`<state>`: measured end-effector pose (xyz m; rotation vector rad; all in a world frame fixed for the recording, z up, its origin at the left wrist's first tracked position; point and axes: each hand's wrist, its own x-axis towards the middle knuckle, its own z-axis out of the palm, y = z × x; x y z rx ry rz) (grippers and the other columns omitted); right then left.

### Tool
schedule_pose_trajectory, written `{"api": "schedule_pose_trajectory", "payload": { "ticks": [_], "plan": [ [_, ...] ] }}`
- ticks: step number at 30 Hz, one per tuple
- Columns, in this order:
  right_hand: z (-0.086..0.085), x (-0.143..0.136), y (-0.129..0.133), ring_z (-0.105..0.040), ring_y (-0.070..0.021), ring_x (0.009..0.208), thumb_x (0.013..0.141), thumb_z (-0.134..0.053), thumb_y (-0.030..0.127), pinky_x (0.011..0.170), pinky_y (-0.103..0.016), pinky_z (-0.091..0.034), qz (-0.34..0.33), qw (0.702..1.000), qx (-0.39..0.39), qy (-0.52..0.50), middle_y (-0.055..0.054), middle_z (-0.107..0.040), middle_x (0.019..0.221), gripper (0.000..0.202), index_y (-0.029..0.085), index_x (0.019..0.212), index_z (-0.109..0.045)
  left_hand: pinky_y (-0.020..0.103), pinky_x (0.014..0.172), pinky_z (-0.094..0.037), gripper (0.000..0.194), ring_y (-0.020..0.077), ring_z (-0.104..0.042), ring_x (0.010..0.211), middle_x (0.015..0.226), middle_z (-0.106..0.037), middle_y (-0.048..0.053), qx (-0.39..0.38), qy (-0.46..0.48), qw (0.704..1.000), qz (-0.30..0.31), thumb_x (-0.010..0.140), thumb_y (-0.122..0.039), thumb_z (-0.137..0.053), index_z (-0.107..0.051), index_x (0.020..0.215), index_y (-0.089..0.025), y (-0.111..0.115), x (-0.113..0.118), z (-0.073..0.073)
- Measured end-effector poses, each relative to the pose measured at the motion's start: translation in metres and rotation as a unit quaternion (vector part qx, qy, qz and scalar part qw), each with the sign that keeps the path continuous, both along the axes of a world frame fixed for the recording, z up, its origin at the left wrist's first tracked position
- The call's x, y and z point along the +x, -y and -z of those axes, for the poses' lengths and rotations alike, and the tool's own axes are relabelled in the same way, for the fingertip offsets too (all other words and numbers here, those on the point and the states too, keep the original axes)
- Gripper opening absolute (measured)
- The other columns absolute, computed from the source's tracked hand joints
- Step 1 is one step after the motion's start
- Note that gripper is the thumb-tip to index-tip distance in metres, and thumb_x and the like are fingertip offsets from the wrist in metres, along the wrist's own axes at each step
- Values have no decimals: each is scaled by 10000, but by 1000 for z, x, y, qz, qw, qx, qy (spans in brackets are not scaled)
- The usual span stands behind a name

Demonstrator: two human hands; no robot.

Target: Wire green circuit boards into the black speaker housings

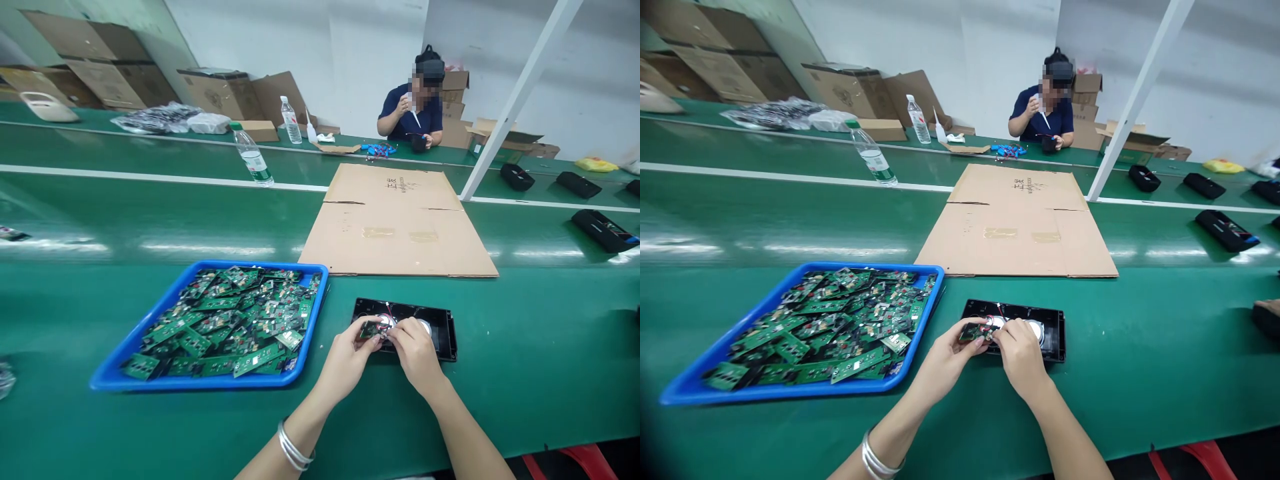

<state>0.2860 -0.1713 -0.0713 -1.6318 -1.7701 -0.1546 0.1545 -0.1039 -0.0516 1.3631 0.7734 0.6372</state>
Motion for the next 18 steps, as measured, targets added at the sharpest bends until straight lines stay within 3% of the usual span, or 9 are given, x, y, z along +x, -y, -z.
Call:
{"api": "schedule_pose_trajectory", "payload": {
  "ticks": [6, 14, 18],
  "plan": [
    [2, -2, -1, -467, -159, 638, 925, -383, 194, 562, -285, -383, 8, 1000, 9, -19, -57, -562, 687, 291, 157, 743, -606, 338, 822, -508, 212, 203, -641, 865, 958, -684, 45, 117, -62, 991, -32, 801, -240, -482, -599, 976, -212, 9, 1, 3],
    [5, -1, 0, -509, -162, 660, 929, -380, 241, 578, -283, -421, 8, 998, -7, -62, -53, -562, 699, 282, 155, 762, -589, 282, 743, -502, 198, 184, -647, 785, 853, -691, 16, 186, -97, 978, 13, 821, -220, -452, -590, 963, -224, 5, -4, -3],
    [4, 2, 0, -533, -163, 668, 933, -369, 326, 616, -297, -458, 6, 992, -43, -121, -39, -578, 736, 252, 166, 1007, -549, 289, 762, -500, 193, 190, -650, 811, 910, -698, 13, 191, -91, 977, 16, 819, -214, -456, -593, 953, -235, 3, -6, -4]
  ]
}}
